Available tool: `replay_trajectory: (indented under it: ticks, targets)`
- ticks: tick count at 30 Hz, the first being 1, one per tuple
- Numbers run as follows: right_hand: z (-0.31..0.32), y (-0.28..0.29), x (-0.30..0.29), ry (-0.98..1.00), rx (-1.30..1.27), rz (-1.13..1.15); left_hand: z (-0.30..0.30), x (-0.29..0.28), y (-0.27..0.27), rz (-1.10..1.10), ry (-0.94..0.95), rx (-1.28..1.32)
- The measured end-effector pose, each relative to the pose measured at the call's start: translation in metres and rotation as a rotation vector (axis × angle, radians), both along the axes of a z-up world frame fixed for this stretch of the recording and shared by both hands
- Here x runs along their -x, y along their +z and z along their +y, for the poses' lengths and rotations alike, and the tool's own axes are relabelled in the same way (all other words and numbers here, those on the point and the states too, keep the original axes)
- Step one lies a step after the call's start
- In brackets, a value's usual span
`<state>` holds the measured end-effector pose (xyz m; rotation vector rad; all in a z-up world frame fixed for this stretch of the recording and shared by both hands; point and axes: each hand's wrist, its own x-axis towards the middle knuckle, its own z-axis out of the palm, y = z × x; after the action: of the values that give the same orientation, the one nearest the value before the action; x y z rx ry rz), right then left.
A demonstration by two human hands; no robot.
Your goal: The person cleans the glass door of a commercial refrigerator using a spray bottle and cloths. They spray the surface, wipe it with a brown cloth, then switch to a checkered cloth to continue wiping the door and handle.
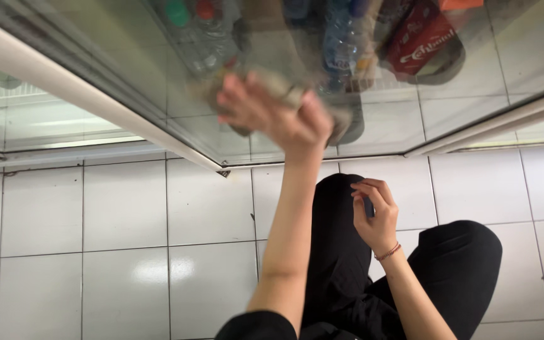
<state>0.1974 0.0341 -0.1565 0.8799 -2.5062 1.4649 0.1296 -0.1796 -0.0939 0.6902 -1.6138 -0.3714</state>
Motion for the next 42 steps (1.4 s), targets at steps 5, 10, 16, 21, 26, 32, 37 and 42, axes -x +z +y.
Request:
replay_trajectory:
  ticks: [5,10,16,21,26,32,37,42]
  targets:
    - [-0.017,-0.007,-0.006,0.034,-0.011,-0.025,-0.008,-0.042,-0.115,0.137,-0.001,-0.428]
    - [-0.033,-0.009,-0.012,0.080,0.001,-0.040,-0.012,-0.036,-0.115,0.188,-0.068,-0.378]
    - [-0.050,-0.006,-0.015,0.117,-0.011,-0.036,-0.025,-0.005,0.033,-0.178,-0.171,0.258]
    - [-0.054,-0.008,-0.013,0.126,-0.015,-0.039,-0.082,-0.019,0.085,0.053,-0.055,0.168]
    - [-0.051,-0.014,-0.016,0.124,-0.028,-0.102,-0.087,-0.046,-0.014,0.088,0.086,0.001]
    - [-0.032,-0.030,-0.032,0.111,-0.069,-0.160,-0.062,-0.072,-0.195,0.032,0.009,-0.169]
    - [-0.022,-0.034,-0.035,0.105,-0.122,-0.155,-0.062,-0.078,-0.199,-0.048,-0.074,-0.184]
    - [-0.037,-0.030,-0.034,0.153,-0.095,-0.159,-0.111,-0.072,-0.078,-0.199,0.030,0.289]
